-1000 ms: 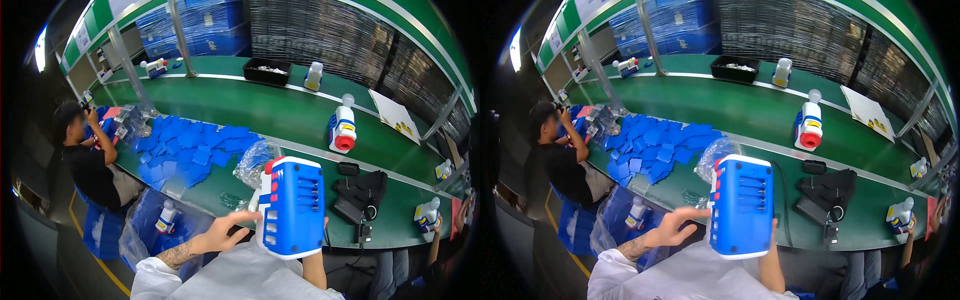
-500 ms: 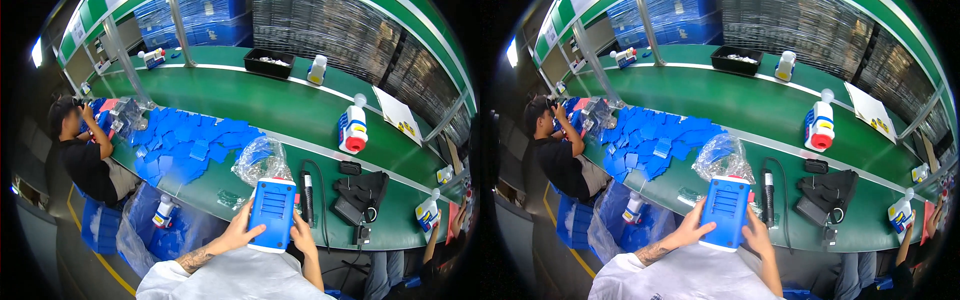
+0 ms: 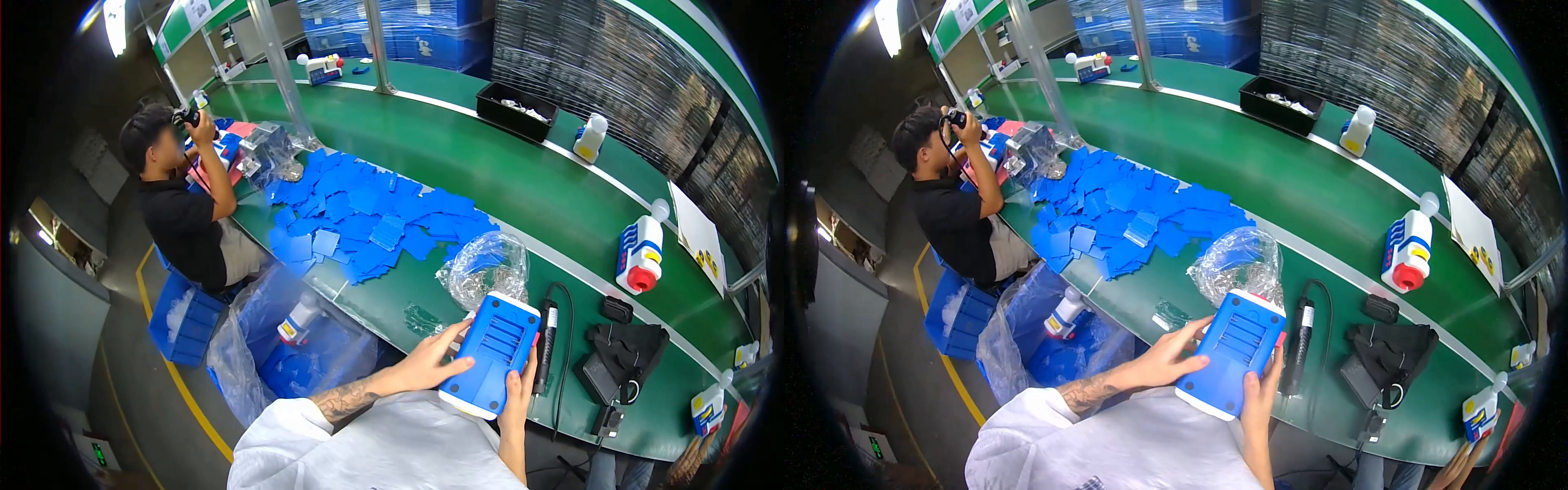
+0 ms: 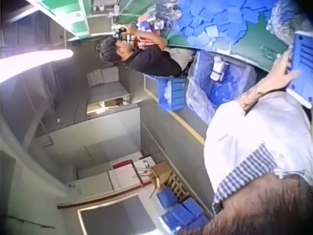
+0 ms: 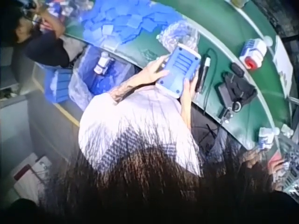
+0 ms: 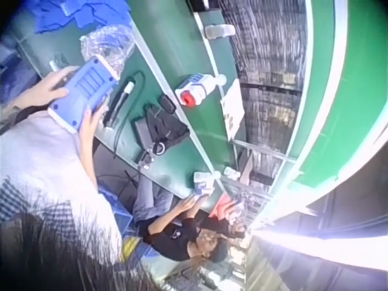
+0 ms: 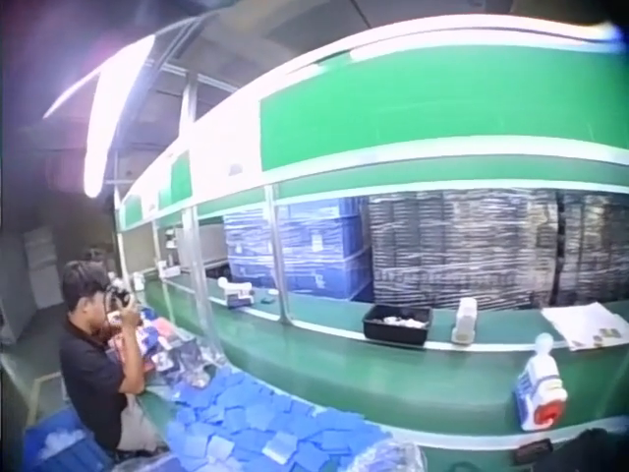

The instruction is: Assembling plastic device components on a factory production line using an electric screwdriver.

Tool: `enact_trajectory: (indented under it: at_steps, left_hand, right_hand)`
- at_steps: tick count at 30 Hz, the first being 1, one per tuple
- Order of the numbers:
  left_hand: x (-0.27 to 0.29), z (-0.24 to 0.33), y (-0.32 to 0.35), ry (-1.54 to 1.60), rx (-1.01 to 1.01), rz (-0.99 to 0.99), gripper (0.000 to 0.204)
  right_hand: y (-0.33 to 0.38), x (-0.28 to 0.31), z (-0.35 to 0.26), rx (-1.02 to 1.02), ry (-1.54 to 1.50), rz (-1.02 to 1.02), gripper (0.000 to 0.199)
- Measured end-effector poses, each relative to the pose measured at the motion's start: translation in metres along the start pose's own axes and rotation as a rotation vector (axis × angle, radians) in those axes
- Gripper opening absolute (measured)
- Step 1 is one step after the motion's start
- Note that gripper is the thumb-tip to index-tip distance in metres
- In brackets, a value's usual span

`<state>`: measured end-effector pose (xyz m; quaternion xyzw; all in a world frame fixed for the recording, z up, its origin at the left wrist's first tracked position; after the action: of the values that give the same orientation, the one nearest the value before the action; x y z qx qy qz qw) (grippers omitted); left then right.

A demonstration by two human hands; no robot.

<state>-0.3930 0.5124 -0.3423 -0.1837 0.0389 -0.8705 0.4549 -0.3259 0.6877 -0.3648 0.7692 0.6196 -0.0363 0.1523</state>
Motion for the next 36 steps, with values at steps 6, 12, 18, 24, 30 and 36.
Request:
enact_trajectory:
  at_steps: [6,12,18,24,30,36]
  left_hand:
    - [0.107,-0.083,-0.008,-0.881,-0.021,0.432,0.031]
    - [0.164,-0.124,-0.029,-1.183,0.27,0.174,0.049]
    - [0.165,-0.082,-0.037,-1.173,-0.102,0.283,0.043]
    - [0.041,0.039,-0.06,0.103,-0.072,0.365,0.024]
    - [-0.002,0.045,-0.067,0.106,-0.024,-0.07,0.028]
    - [0.002,0.032,-0.068,0.146,-0.043,-0.057,0.025]
  right_hand:
    - [0.002,0.015,-0.004,0.069,0.123,0.043,0.075]
    - [0.001,0.008,-0.005,0.06,0.143,0.003,0.073]
    - [-0.002,0.006,-0.011,0.054,0.128,0.004,0.069]
    - [-0.011,0.014,-0.007,0.098,0.159,0.026,0.067]
    - [-0.009,0.017,0.002,0.093,0.16,0.001,0.067]
    - [-0.007,0.011,-0.006,0.092,0.144,0.009,0.068]
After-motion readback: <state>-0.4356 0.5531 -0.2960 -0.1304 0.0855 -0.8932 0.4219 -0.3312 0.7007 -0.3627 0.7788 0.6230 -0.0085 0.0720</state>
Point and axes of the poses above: each hand's wrist, its own y-axis away from the middle knuckle, its own x-axis out of the back of the hand, z = x × y, the point moved 1 cm from there along -y, towards the middle knuckle, and after that the axes turned 12 degrees about -x, right-handed, at the moved point
